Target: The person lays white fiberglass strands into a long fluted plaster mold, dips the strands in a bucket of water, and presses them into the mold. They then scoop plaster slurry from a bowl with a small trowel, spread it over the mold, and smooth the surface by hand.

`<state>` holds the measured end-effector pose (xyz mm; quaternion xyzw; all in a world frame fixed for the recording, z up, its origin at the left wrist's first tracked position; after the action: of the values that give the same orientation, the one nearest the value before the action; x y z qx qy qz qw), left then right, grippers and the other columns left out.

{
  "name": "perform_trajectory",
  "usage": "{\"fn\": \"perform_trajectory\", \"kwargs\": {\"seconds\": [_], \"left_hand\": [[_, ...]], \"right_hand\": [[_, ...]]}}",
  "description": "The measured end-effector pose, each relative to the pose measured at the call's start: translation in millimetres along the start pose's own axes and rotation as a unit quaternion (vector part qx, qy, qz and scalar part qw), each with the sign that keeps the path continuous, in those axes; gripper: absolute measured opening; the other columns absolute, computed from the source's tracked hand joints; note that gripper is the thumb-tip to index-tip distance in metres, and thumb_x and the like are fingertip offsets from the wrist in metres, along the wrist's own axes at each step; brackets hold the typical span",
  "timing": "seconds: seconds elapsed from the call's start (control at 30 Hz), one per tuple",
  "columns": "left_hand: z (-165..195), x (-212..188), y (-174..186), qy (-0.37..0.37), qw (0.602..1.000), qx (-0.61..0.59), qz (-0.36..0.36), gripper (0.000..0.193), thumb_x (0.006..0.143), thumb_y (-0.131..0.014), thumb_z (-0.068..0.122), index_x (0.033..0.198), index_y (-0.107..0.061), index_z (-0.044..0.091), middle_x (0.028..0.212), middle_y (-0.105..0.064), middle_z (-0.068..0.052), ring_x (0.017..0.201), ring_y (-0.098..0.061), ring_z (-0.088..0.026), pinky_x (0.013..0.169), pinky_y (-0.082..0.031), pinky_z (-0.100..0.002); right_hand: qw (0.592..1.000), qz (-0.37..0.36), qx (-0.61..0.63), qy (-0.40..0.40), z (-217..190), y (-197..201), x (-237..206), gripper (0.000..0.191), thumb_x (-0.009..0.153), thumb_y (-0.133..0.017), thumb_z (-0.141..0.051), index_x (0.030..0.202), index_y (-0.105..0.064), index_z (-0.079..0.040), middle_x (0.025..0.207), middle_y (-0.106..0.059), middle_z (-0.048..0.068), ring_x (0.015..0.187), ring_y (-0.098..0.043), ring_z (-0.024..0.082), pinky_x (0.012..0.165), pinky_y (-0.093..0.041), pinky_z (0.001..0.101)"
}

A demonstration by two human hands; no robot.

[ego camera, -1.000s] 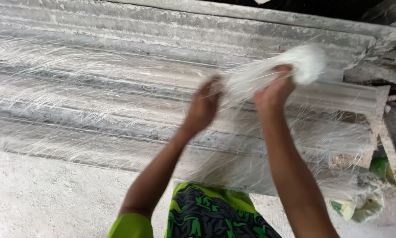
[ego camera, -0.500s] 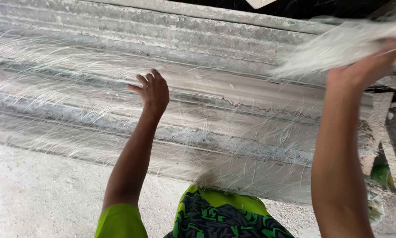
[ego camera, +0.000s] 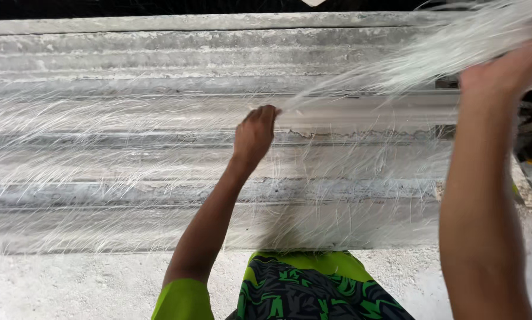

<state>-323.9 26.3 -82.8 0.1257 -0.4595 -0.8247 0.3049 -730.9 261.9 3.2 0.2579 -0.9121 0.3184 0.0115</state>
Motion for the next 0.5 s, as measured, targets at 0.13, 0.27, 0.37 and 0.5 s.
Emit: {"fn": "perform_trajectory", "kwargs": {"seconds": [0.13, 0.27, 0.37, 0.5], "left_hand": [[-3, 1, 22, 0.028, 0.931, 0.343, 0.118, 0.048, 0.087, -0.049, 0.041, 0.11, -0.067, 0.003, 0.108, -0.072, -0.02, 0.107, -0.069, -0.044, 0.069, -0.055, -0.074], [75, -21, 19, -0.1, 0.976, -0.137, 0.136, 0.03, 0.11, -0.053, 0.016, 0.128, -0.057, -0.009, 0.132, -0.061, -0.028, 0.121, -0.06, -0.038, 0.103, -0.052, -0.051], [128, -33, 2, -0.171, 0.951, -0.24, 0.097, 0.019, 0.103, -0.061, 0.006, 0.118, -0.066, -0.004, 0.116, -0.071, -0.027, 0.107, -0.068, -0.039, 0.092, -0.058, -0.047], [97, -16, -14, -0.087, 0.963, -0.226, 0.115, 0.016, 0.106, -0.053, 0.009, 0.104, -0.067, 0.001, 0.088, -0.075, -0.014, 0.067, -0.072, -0.025, 0.056, -0.058, -0.035]], "right_hand": [[0.994, 0.064, -0.086, 0.024, -16, 14, -18, 0.082, 0.097, -0.037, -0.067, 0.154, -0.044, -0.008, 0.166, -0.028, 0.026, 0.155, -0.029, 0.049, 0.125, -0.038, 0.0733], [0.958, 0.2, -0.19, -0.075, 50, -30, -105, 0.065, 0.103, -0.029, -0.058, 0.139, -0.052, -0.009, 0.135, -0.058, 0.018, 0.124, -0.06, 0.03, 0.103, -0.06, 0.0477], [0.996, 0.055, -0.074, -0.012, 76, -78, -124, 0.049, 0.111, -0.045, -0.042, 0.14, -0.047, -0.003, 0.126, -0.059, 0.018, 0.103, -0.066, 0.028, 0.085, -0.065, 0.0414], [0.994, 0.096, -0.06, -0.01, 33, -21, -71, 0.069, 0.1, -0.056, -0.041, 0.153, -0.04, 0.001, 0.147, -0.048, 0.029, 0.136, -0.055, 0.039, 0.116, -0.059, 0.0569]]}}
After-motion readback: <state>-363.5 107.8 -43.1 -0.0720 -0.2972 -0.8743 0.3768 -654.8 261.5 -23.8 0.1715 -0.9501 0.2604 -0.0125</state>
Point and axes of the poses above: each hand's wrist, its own x-axis towards the middle knuckle, its own y-axis out of the back of the hand, z = x × y, the point moved 7 cm from there along x, towards the middle knuckle
